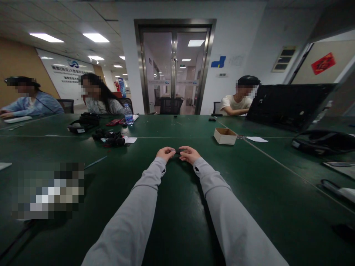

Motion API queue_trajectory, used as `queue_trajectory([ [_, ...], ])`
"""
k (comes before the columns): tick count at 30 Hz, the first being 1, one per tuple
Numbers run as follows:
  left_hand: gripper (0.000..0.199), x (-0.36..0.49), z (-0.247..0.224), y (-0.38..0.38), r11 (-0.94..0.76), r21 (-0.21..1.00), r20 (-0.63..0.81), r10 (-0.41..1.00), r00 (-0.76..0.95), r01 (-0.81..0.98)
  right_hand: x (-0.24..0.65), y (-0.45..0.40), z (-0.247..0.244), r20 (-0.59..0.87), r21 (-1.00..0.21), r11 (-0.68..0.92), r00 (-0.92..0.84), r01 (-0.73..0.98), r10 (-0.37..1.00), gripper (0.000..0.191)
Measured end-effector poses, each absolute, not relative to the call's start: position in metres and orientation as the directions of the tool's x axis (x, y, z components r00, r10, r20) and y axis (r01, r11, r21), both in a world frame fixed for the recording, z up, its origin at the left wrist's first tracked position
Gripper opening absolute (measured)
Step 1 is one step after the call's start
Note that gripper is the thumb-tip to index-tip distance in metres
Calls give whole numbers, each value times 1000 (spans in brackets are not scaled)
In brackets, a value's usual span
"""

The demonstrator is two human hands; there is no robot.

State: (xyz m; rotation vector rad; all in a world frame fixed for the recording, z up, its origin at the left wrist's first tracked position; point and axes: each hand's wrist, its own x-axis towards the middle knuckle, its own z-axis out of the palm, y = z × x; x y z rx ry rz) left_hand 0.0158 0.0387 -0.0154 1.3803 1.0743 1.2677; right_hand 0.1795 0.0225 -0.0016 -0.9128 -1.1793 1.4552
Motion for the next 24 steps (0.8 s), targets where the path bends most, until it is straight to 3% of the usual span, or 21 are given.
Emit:
queue_trajectory([
  [16,21,19,-13,38,-111,994,111,993,29,9,179,26,-5,41,-977,-8,-225,-212,973,31],
  [24,24,18,-11,34,-146,974,144,989,25,175,181,25,-7,67,-973,7,-253,-231,965,36],
])
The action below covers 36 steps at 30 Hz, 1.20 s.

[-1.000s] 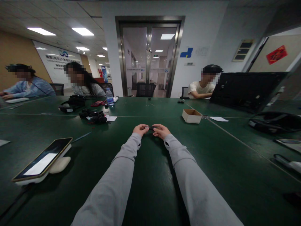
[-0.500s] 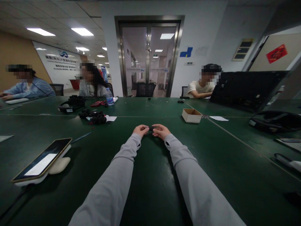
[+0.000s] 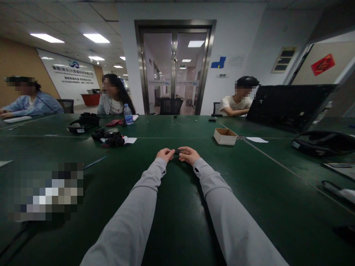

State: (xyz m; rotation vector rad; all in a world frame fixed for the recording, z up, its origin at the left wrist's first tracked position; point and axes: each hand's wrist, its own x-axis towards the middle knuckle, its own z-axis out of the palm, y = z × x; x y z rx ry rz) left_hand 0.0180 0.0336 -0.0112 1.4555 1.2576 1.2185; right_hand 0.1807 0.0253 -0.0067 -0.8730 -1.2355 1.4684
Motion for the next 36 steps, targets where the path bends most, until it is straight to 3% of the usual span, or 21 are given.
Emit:
queue_trajectory([
  [11,29,19,-4,27,-178,940,181,983,18,292,176,22,-2,12,-978,-33,-216,-206,976,21],
  [15,25,21,-2,25,-170,953,173,985,11,249,174,20,2,-26,-979,-66,-204,-194,979,11],
  [23,18,22,2,23,-164,980,160,986,40,117,174,20,3,-37,-969,-79,-180,-235,983,10],
  [29,25,16,-3,25,-238,969,226,962,153,64,174,21,3,-51,-965,-93,-171,-244,984,9],
  [36,25,15,-2,24,-221,974,213,966,145,47,174,20,3,-56,-964,-99,-173,-248,983,12],
])
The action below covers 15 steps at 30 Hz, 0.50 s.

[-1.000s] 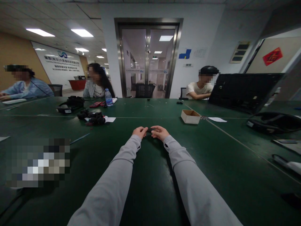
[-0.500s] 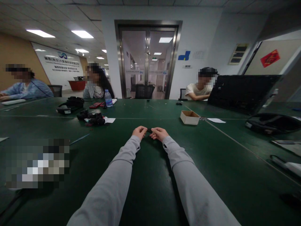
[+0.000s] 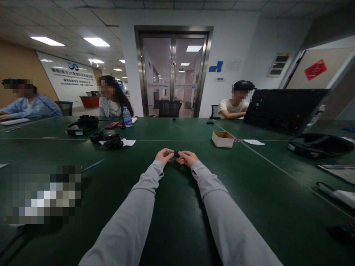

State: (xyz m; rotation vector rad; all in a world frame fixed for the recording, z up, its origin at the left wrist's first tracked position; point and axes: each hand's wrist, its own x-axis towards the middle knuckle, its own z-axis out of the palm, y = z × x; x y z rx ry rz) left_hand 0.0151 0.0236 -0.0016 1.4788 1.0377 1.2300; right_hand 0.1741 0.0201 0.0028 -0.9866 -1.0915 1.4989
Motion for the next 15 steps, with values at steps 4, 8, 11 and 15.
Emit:
queue_trajectory([
  [4,25,15,-1,23,-231,972,224,965,137,36,174,19,4,-53,-968,-92,-170,-233,984,10],
  [8,29,14,-1,24,-213,976,206,968,142,36,174,19,4,-57,-966,-97,-169,-241,984,8],
  [11,30,13,0,24,-207,978,201,970,138,33,174,20,4,-57,-963,-98,-167,-252,984,10],
  [15,37,14,2,23,-201,979,197,966,167,12,174,20,3,-54,-960,-97,-164,-264,985,10],
])
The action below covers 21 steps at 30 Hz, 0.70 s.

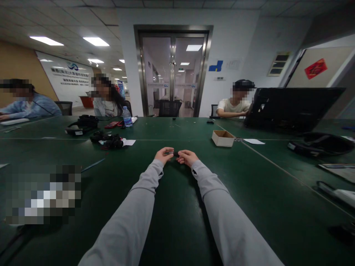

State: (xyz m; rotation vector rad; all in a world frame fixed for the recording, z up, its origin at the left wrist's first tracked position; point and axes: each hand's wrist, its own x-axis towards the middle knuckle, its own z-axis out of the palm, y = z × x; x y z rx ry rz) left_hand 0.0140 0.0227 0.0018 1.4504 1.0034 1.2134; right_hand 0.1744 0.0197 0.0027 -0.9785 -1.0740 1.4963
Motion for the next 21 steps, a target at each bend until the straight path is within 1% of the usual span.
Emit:
queue_trajectory([
  [3,29,18,3,24,-123,992,123,985,124,-9,175,19,3,-49,-959,-92,-165,-267,985,10],
  [6,18,21,2,25,-48,998,46,997,65,31,175,19,4,-50,-958,-96,-174,-271,984,13],
  [7,17,21,1,25,-58,997,55,997,62,46,175,19,4,-53,-957,-99,-173,-272,984,14],
  [9,17,19,1,25,-124,991,118,989,90,59,175,19,5,-61,-956,-105,-164,-276,985,15],
  [12,26,17,0,25,-200,979,191,972,138,52,175,19,6,-69,-954,-109,-150,-279,986,12],
  [14,29,18,-1,25,-175,983,168,977,133,48,174,19,6,-73,-955,-112,-148,-274,986,10],
  [18,24,22,0,25,-89,990,79,992,99,106,175,20,4,-70,-956,-109,-150,-273,986,10],
  [21,22,23,3,23,-122,984,107,988,113,133,175,21,3,-68,-953,-111,-158,-281,985,12],
])
